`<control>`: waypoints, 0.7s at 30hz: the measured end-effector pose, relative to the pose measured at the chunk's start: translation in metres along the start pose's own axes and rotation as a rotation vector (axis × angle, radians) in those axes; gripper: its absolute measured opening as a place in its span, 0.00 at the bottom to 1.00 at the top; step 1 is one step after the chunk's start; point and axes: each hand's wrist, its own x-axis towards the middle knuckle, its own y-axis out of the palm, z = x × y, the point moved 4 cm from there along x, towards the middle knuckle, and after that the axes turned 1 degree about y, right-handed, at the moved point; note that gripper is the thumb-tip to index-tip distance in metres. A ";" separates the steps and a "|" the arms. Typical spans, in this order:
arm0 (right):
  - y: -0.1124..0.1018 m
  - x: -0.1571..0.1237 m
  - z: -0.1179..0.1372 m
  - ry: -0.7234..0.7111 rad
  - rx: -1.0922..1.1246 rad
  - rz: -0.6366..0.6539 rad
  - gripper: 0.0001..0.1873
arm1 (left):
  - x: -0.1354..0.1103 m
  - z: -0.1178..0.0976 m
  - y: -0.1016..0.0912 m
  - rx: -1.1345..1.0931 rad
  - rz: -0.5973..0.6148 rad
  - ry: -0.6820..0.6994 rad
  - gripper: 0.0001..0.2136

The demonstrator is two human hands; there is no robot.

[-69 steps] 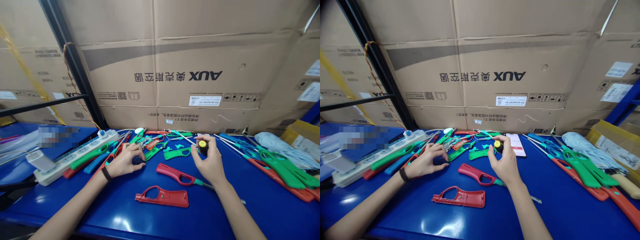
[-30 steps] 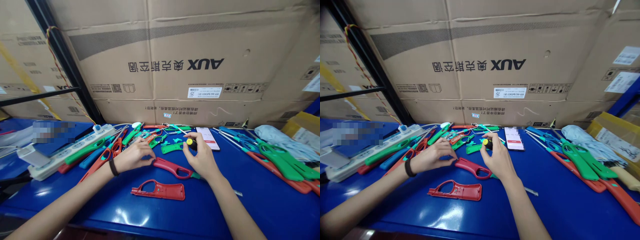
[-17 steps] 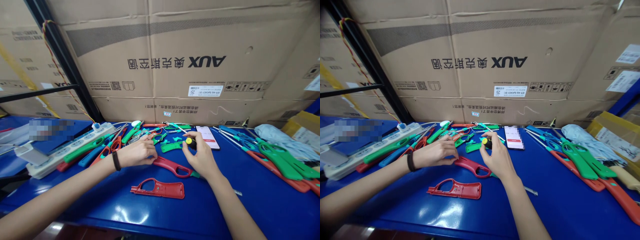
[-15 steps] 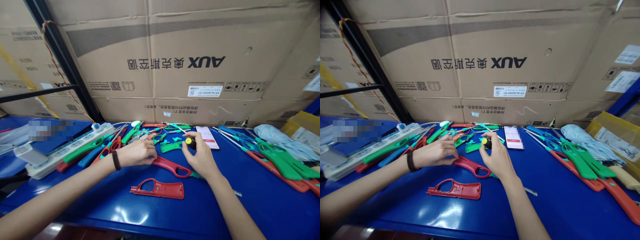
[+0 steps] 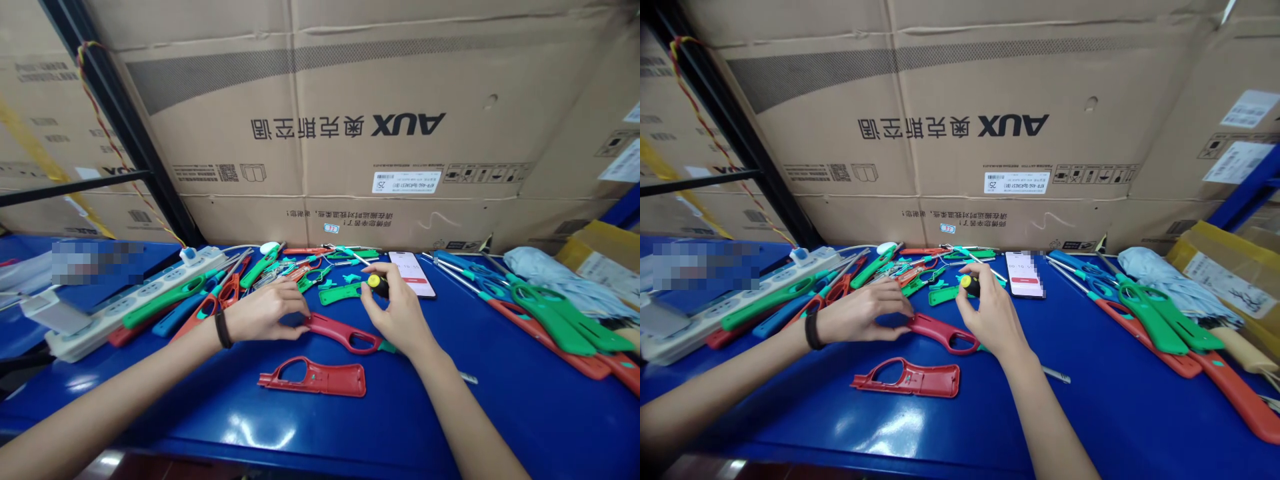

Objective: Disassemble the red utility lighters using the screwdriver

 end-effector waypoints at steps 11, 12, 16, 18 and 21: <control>-0.030 0.010 -0.022 0.176 0.269 -0.325 0.15 | 0.015 0.002 0.026 -0.241 -0.080 -0.066 0.14; -0.031 0.012 -0.021 0.176 0.347 -0.338 0.16 | 0.019 -0.002 0.027 -0.259 -0.092 -0.064 0.14; -0.025 0.016 -0.013 0.178 0.741 -0.277 0.15 | 0.035 -0.014 0.038 -0.353 -0.114 -0.078 0.15; -0.018 0.015 -0.010 0.248 0.941 -0.199 0.16 | 0.039 -0.018 0.046 -0.405 -0.117 -0.125 0.17; -0.005 0.013 -0.004 0.371 1.191 -0.072 0.16 | 0.039 -0.021 0.055 -0.483 -0.154 -0.224 0.19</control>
